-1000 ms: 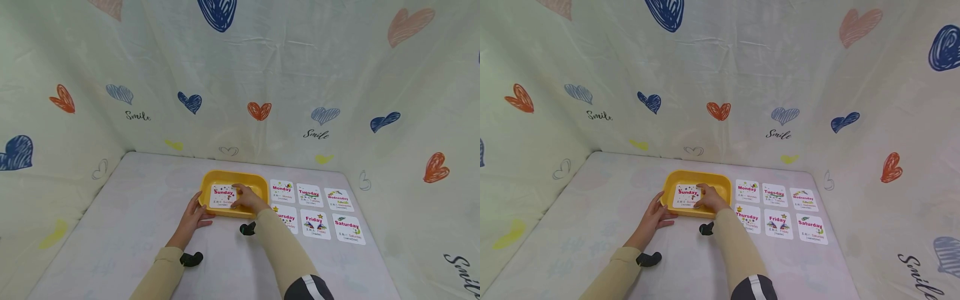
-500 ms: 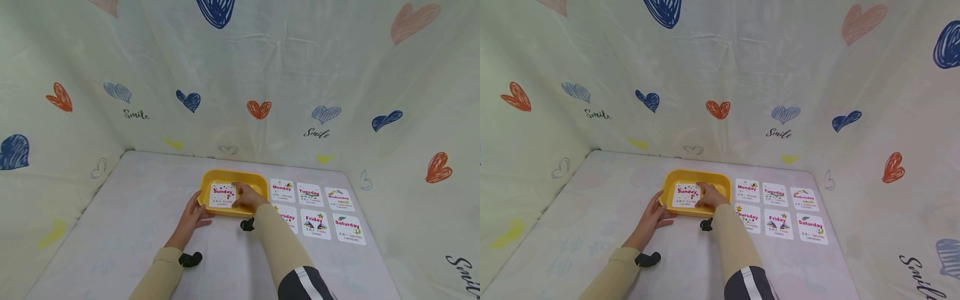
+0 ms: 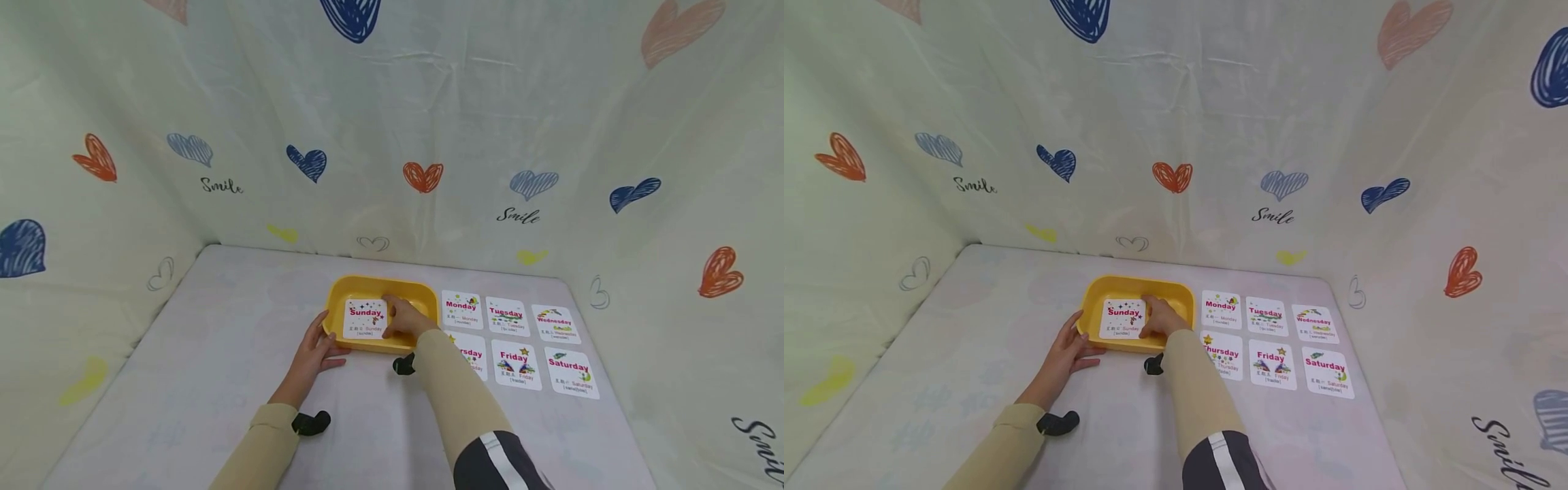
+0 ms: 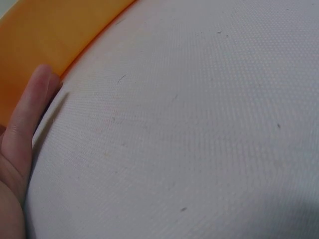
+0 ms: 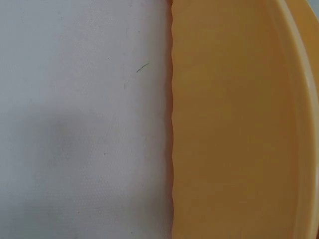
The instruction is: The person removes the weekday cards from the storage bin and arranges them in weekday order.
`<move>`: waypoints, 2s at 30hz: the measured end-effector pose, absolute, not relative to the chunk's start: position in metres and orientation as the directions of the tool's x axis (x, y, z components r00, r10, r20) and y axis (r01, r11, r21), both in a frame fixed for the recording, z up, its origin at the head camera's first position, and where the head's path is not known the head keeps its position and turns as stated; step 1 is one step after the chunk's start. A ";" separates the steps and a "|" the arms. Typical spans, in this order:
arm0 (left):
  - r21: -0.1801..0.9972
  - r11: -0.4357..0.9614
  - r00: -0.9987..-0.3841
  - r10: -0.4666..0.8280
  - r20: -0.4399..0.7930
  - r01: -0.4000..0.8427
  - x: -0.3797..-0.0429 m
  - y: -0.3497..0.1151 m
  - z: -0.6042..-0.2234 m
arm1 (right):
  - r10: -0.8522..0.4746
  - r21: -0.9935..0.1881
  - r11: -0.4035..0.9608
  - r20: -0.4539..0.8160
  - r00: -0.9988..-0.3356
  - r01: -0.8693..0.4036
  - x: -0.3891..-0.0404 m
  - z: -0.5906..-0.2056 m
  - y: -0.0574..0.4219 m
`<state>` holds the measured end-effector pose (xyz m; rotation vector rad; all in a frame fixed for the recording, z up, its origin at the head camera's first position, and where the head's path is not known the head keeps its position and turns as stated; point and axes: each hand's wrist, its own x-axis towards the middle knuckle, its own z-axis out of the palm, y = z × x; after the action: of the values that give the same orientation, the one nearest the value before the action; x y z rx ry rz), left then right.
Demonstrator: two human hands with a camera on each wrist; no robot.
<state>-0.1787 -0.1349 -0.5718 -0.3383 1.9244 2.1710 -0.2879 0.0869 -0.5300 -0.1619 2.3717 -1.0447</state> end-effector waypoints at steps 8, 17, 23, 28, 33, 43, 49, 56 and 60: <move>0.947 -0.112 -0.953 0.009 -0.303 -0.302 -0.178 -0.134 -0.572 | -0.317 -0.687 0.718 -0.463 -0.828 0.109 -0.291 -0.527 0.088; 0.946 -0.121 -0.953 0.011 -0.302 -0.301 -0.177 -0.135 -0.571 | -0.304 -0.702 0.699 -0.463 -0.833 0.135 -0.293 -0.527 0.087; 0.950 -0.107 -0.956 0.014 -0.295 -0.294 -0.179 -0.137 -0.572 | -0.336 -0.753 0.650 -0.401 -0.852 0.098 -0.291 -0.528 0.087; 0.951 -0.117 -0.958 0.018 -0.286 -0.286 -0.181 -0.140 -0.574 | -0.332 -0.764 0.639 -0.383 -0.862 0.094 -0.290 -0.529 0.084; 0.950 -0.121 -0.958 0.016 -0.287 -0.287 -0.183 -0.142 -0.575 | -0.338 -0.782 0.618 -0.358 -0.871 0.082 -0.285 -0.525 0.084; 0.951 -0.113 -0.957 0.017 -0.289 -0.289 -0.178 -0.139 -0.576 | -0.352 -0.787 0.612 -0.359 -0.864 0.077 -0.279 -0.525 0.089; 0.952 -0.101 -0.957 0.015 -0.290 -0.290 -0.176 -0.135 -0.574 | -0.364 -0.802 0.591 -0.359 -0.859 0.086 -0.277 -0.517 0.101; 0.948 -0.114 -0.955 0.008 -0.298 -0.297 -0.177 -0.135 -0.574 | -0.399 -0.864 0.496 -0.322 -0.859 0.093 -0.283 -0.513 0.104; 0.949 -0.115 -0.955 0.001 -0.295 -0.293 -0.177 -0.135 -0.575 | -0.409 -0.872 0.480 -0.317 -0.856 0.094 -0.281 -0.506 0.105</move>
<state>-0.1768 -0.1351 -0.5747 -0.3286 1.9449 2.1826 -0.2813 0.1051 -0.5056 -0.2602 2.2397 -1.3628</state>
